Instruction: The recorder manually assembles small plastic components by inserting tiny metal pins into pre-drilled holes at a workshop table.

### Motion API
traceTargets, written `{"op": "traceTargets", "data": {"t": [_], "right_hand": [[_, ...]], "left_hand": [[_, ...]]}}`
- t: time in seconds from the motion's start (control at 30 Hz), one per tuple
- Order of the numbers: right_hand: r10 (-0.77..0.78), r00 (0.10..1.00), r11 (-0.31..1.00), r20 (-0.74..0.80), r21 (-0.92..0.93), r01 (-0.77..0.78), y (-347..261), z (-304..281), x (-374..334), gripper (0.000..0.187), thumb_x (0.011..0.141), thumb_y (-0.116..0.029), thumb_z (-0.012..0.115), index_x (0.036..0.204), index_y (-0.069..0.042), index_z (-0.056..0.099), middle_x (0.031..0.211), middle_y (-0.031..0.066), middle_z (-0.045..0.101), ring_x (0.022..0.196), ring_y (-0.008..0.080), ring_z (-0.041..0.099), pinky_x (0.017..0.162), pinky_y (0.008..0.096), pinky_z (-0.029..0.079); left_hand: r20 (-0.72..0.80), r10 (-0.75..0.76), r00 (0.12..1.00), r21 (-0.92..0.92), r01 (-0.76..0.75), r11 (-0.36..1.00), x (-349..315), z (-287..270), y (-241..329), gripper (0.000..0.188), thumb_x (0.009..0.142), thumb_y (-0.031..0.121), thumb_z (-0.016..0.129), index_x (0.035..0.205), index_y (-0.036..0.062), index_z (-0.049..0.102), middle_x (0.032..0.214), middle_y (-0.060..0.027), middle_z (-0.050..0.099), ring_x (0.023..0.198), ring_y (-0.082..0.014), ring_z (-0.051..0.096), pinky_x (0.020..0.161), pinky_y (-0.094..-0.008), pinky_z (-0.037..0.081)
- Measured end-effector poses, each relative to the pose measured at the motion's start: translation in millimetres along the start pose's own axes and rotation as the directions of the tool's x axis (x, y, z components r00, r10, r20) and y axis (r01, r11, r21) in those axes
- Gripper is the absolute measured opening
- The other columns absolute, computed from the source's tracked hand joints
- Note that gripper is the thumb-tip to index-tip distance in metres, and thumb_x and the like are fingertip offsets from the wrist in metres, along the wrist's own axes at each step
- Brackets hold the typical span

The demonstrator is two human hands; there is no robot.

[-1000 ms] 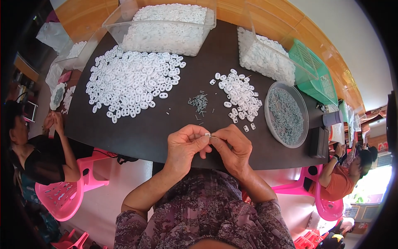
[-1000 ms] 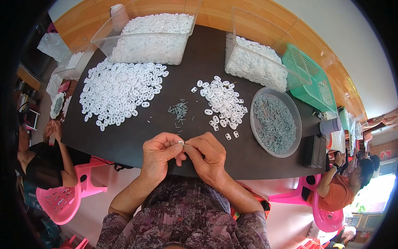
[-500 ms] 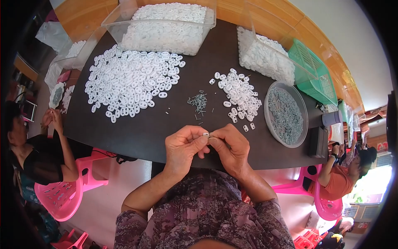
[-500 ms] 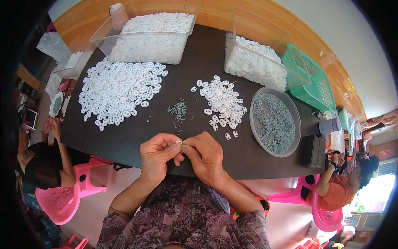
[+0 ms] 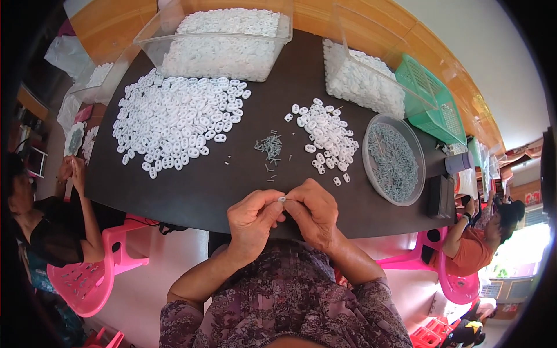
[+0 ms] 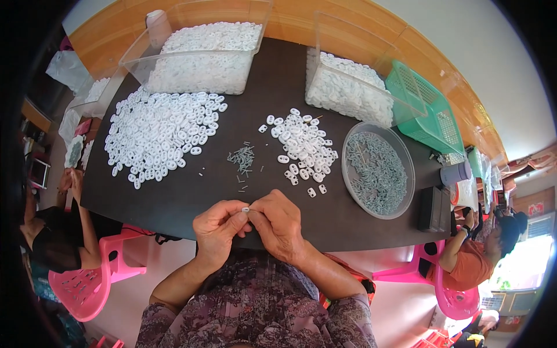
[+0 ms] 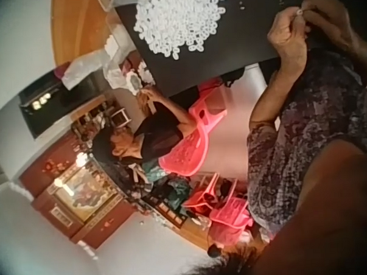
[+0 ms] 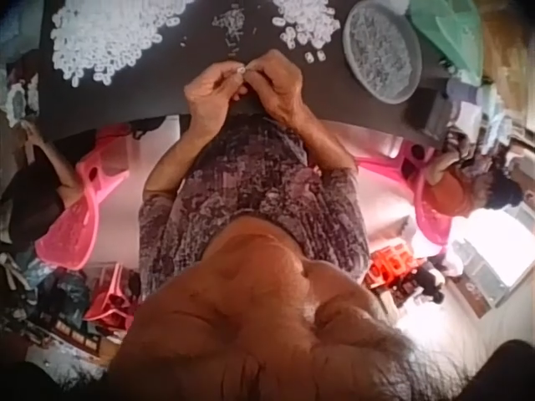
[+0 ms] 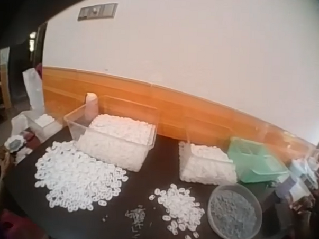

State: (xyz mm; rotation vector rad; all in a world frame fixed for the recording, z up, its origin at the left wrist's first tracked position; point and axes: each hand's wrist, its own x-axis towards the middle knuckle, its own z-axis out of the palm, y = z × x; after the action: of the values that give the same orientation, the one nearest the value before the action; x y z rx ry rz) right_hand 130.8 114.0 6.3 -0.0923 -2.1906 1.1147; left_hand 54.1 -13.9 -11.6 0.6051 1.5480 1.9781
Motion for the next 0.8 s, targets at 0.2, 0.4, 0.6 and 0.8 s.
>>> {"op": "traceTargets", "data": {"t": [0.2,0.4,0.6,0.8], "right_hand": [[0.017,1.000,1.000,0.007,-0.011,-0.017,4.7,-1.0,-6.2,0.007,0.077,0.005,0.065,0.083,0.001,0.062,0.075,0.0109,0.061,0.064,0.0252,0.055,0.057,0.0343,0.044],[0.036,0.999,0.977,-0.026,-0.210,-0.040,14.1,-29.7,8.9,0.017,0.076,-0.001,0.070,0.092,0.000,0.066,0.080,0.0126,0.063,0.071,0.0291,0.059,0.064,0.0374,0.048],[-0.114,0.990,0.731,0.082,-0.668,0.140,58.0,-46.1,43.0,0.015,0.068,0.002,0.063,0.082,-0.003,0.064,0.075,0.0094,0.055,0.073,0.0279,0.052,0.061,0.0378,0.043],[-0.073,0.958,0.606,0.277,-0.750,0.263,73.1,-34.6,49.6,0.010,0.064,0.001,0.060,0.071,-0.003,0.056,0.075,0.0119,0.050,0.074,0.0277,0.048,0.066,0.0382,0.041]], "left_hand": [[0.015,-0.029,0.999,-0.035,0.030,0.999,-0.7,1.3,-5.5,0.012,0.090,0.004,0.062,0.100,-0.0022,0.064,0.085,-0.0044,0.064,0.065,-0.0074,0.061,0.053,-0.0190,0.046],[0.053,-0.133,0.990,-0.312,0.143,0.939,9.5,0.2,-4.3,0.015,0.089,0.004,0.063,0.102,-0.0037,0.061,0.085,-0.0097,0.066,0.064,-0.0112,0.062,0.055,-0.0214,0.048],[0.055,-0.137,0.989,-0.309,0.147,0.940,13.4,1.0,0.8,0.014,0.089,0.003,0.061,0.101,-0.0045,0.061,0.085,-0.0117,0.066,0.065,-0.0126,0.062,0.055,-0.0225,0.049],[0.062,-0.145,0.987,-0.320,0.158,0.934,12.6,0.4,1.8,0.014,0.089,0.003,0.060,0.101,-0.0048,0.061,0.085,-0.0121,0.066,0.065,-0.0127,0.062,0.055,-0.0226,0.048]]}}
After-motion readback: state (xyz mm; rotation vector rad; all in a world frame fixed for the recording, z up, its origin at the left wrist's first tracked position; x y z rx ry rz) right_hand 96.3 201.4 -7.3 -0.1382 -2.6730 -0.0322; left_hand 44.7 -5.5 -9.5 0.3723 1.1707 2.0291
